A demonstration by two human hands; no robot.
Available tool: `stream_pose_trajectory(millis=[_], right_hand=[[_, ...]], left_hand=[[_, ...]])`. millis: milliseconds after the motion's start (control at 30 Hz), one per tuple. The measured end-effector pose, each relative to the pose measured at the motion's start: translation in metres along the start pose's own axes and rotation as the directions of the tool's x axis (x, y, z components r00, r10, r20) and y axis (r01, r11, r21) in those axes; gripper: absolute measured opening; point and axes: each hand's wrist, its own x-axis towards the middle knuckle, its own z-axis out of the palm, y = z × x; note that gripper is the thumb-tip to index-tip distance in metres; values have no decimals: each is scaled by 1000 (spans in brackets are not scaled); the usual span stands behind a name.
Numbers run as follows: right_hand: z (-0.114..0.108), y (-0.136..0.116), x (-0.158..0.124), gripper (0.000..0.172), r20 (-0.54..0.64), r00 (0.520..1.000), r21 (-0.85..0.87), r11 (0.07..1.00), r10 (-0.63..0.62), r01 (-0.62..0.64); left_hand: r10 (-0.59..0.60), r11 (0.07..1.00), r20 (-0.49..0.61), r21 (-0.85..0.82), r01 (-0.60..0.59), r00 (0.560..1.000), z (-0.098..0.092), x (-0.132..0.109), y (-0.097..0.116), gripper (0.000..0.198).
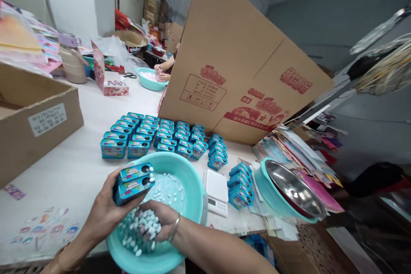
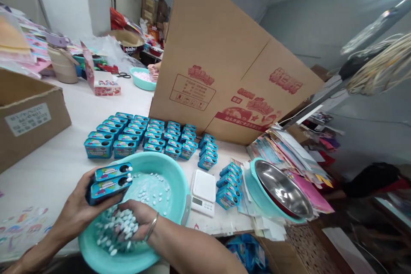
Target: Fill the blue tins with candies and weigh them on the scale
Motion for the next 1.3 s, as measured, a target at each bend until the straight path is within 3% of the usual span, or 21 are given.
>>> stream_pose_trajectory(millis=[67,100,200,300,367,500,633,700,900,1033,1200,1300], right_hand=[[-11,-12,-22,20,-11,994,157,982,110,-107],[-14,-17,-33,20,-41,993,263,960,108,-93],[-13,-35,-64,24,-207,978,527,842,-1,112],[0,-48,-79,29,-392,914,615,709,-103,344],[10,-52,-79,28,-523,832,590,626,-184,510],[28,-46,-64,13,-714,601,391,507,-360,768],[35,-34,-59,21,-690,408,109,472,-598,875],[34,-31,-63,27,-646,360,0,472,-673,882],[20,-30,-63,31,-638,370,-63,525,-675,849],[13,-26,-57,28,-608,431,-57,579,-666,814],[27,-12,-57,27,-555,495,-26,608,-669,793],[27,-6,-58,28,-508,512,-44,614,-693,788]], left_hand=[[-3,1000,-14,-1,3,1000,-2,2,3,72],[7,1000,-9,12,-7,1000,-3,2,3,72],[37,993,52,112,-43,998,1,2,-4,78],[127,961,147,225,-158,981,14,-2,-15,80],[216,930,223,249,-270,951,25,-7,-22,76],[285,889,313,266,-372,906,42,-16,-27,75],[281,895,316,254,-367,906,44,-16,-17,72],[261,910,287,247,-334,922,43,-15,-9,71],[259,920,300,213,-329,918,42,-11,8,70],[300,900,364,199,-388,882,41,-9,10,70],[318,875,455,196,-442,832,45,-11,10,67],[266,901,468,191,-390,843,39,-12,8,67]])
